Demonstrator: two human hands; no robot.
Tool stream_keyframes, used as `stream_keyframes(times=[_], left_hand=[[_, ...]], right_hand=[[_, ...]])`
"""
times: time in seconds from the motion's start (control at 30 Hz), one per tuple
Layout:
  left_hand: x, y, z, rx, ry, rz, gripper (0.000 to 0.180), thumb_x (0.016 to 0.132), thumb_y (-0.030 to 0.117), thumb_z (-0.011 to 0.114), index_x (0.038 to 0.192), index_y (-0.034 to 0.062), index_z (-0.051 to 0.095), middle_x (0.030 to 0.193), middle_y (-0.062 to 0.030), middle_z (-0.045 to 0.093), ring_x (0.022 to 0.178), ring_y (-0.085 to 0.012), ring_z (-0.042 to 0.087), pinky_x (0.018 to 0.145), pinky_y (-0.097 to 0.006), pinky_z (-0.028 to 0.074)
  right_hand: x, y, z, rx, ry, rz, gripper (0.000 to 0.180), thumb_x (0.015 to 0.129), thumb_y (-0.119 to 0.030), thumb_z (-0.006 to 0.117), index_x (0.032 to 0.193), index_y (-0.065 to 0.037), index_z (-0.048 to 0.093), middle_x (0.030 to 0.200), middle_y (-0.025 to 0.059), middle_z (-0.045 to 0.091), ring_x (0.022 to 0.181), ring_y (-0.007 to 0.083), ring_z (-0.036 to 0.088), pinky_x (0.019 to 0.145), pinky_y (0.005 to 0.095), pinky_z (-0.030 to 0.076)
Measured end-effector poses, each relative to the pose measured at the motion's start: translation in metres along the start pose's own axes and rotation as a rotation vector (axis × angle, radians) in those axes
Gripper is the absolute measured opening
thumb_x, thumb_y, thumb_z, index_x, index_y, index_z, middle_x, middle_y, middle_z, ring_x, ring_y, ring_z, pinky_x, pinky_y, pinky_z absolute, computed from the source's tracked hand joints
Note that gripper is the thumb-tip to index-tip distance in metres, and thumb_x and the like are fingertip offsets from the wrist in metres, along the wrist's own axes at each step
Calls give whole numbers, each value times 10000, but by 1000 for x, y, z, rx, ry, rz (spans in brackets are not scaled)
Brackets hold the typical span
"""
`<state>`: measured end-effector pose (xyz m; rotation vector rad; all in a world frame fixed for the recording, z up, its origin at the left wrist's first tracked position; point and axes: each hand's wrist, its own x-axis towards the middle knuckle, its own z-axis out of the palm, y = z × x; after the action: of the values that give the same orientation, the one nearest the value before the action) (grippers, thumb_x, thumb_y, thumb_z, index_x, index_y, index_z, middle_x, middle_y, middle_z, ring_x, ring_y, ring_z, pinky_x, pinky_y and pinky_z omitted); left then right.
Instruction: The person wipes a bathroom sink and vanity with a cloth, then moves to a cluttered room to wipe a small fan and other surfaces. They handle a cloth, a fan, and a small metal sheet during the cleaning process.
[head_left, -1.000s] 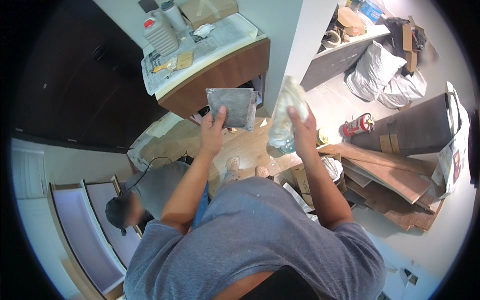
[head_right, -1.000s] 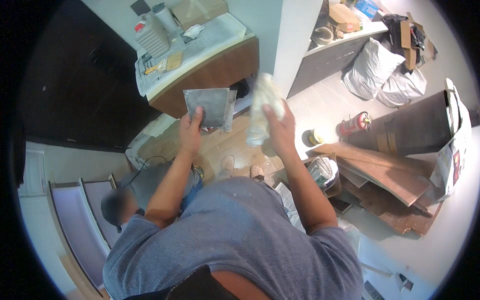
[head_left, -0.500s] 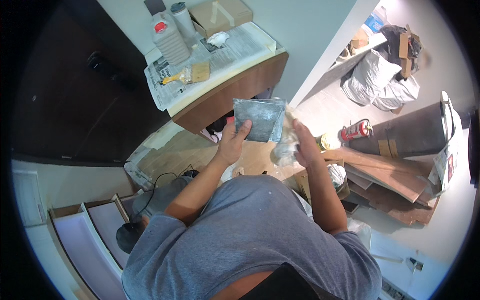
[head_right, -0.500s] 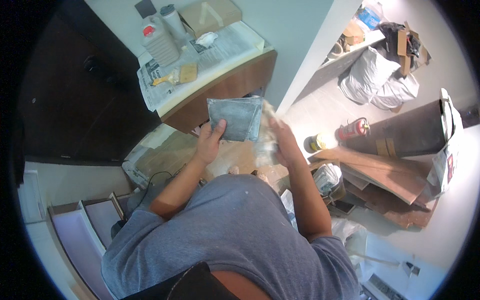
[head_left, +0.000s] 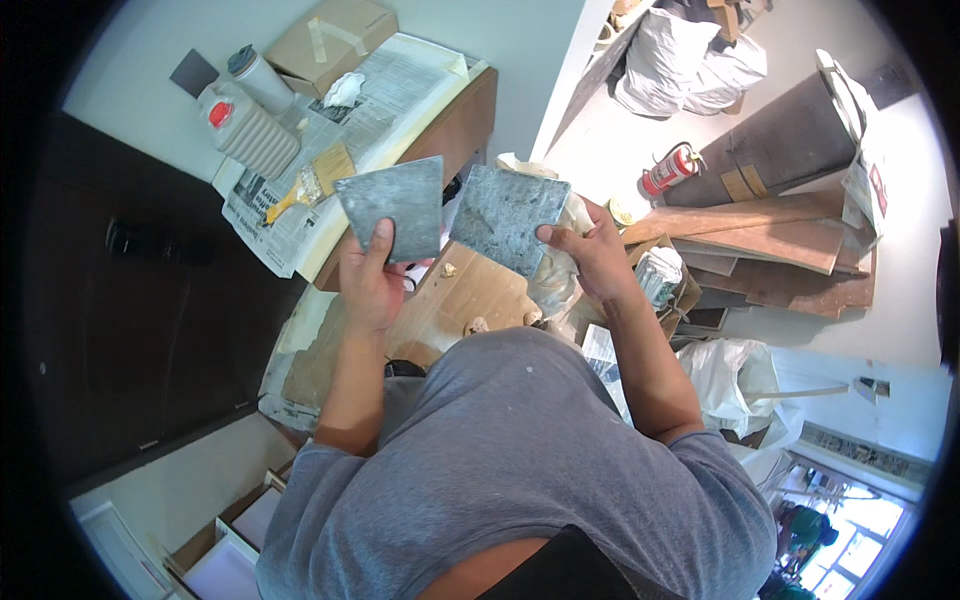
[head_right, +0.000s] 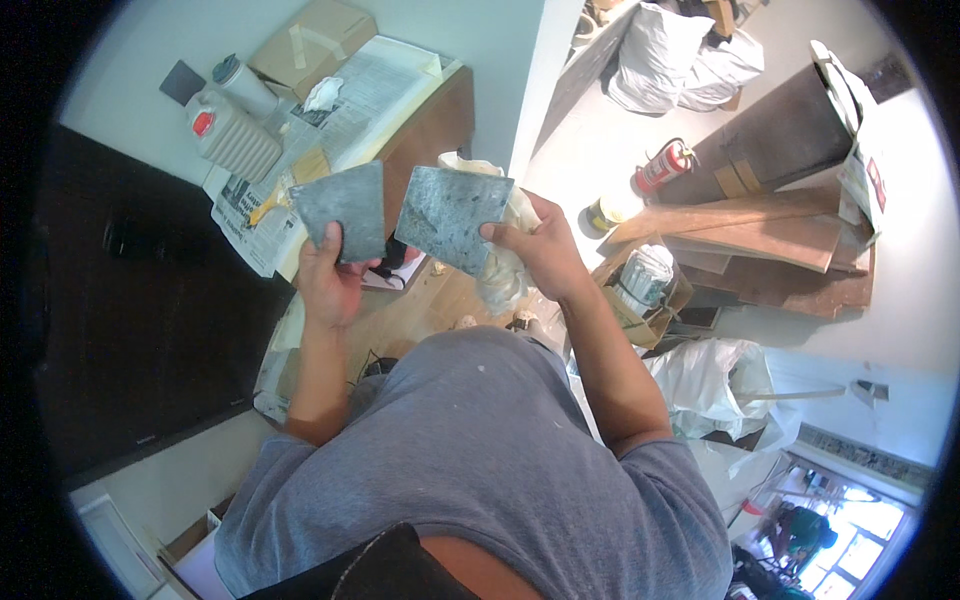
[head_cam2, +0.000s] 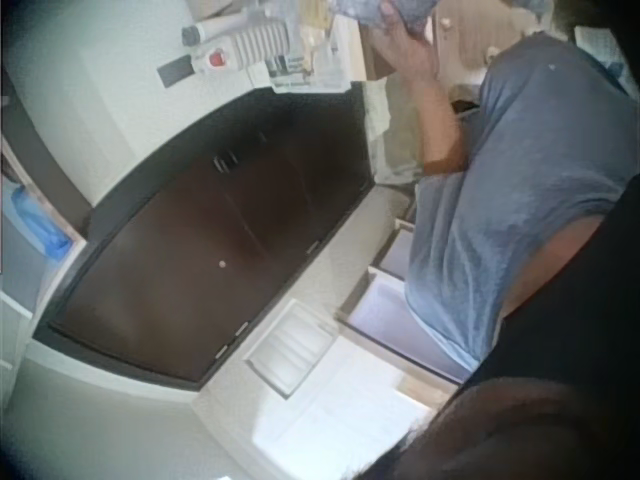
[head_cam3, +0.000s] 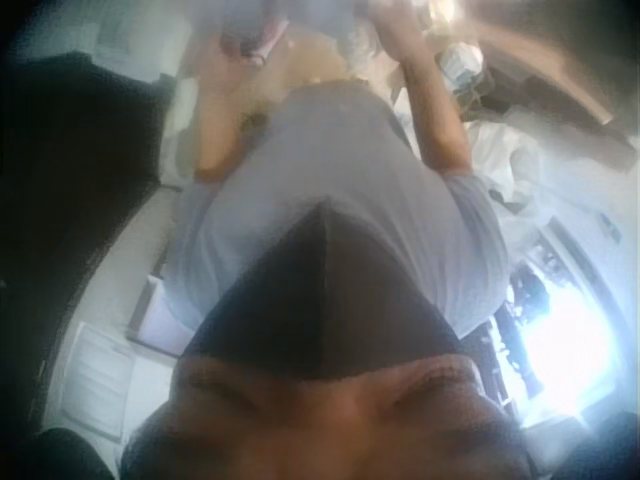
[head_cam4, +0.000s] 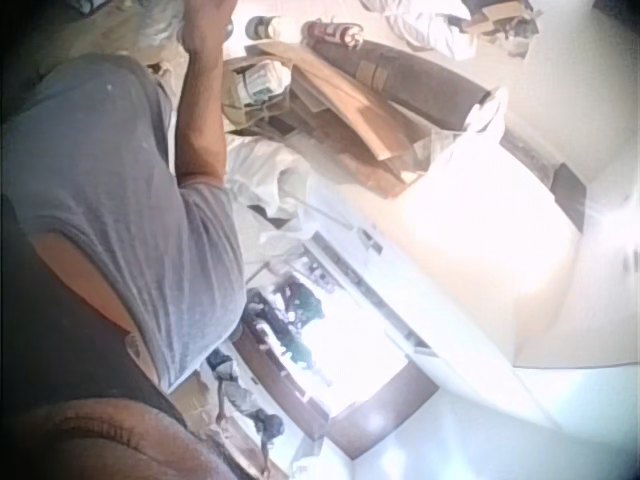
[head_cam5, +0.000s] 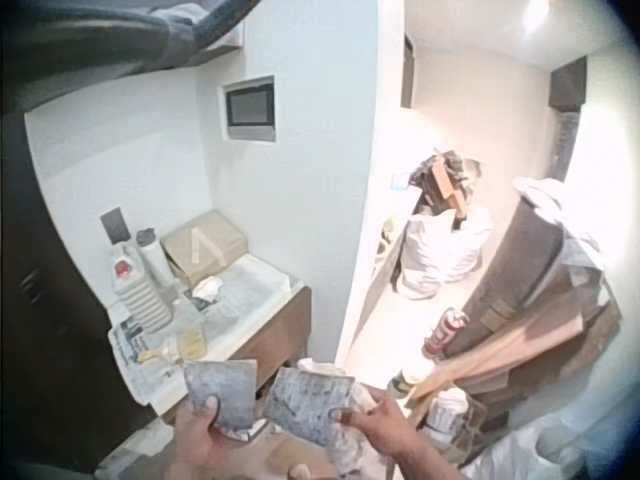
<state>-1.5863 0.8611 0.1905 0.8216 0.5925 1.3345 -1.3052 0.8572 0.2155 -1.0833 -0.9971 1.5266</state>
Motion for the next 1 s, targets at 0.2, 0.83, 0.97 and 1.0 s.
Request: stream_keyframes(times=[0.2,0.83,0.97,1.0], left_hand=[[-3,21,4,153,-10,-146,264,1008,176,599,1197,-5,621,1113,-100,699,978,-158,680,848,-325,554],[12,-6,55,40,22,-65,246,1007,134,594,1139,-67,646,1137,-137,683,1025,-214,673,922,-387,561],[15,-14,49,15,-42,22,237,1002,119,602,1136,-71,648,1144,-141,680,1048,-218,660,952,-395,536],[15,-14,53,9,-53,37,236,1001,117,603,1136,-71,648,1145,-142,680,1050,-218,658,954,-395,533]], right_hand=[[-5,-2,-2,-21,35,-19,383,803,-67,751,1163,28,662,993,66,712,852,126,658,796,283,530],[-21,-2,-34,142,225,62,382,962,-285,657,1173,33,643,987,76,705,830,132,677,724,268,546],[-27,2,-49,-152,194,112,333,995,-276,599,1163,4,667,907,42,698,746,97,641,695,242,520],[-27,2,-48,-190,148,86,279,970,-173,640,1191,-2,638,996,61,695,820,101,662,731,246,539]])
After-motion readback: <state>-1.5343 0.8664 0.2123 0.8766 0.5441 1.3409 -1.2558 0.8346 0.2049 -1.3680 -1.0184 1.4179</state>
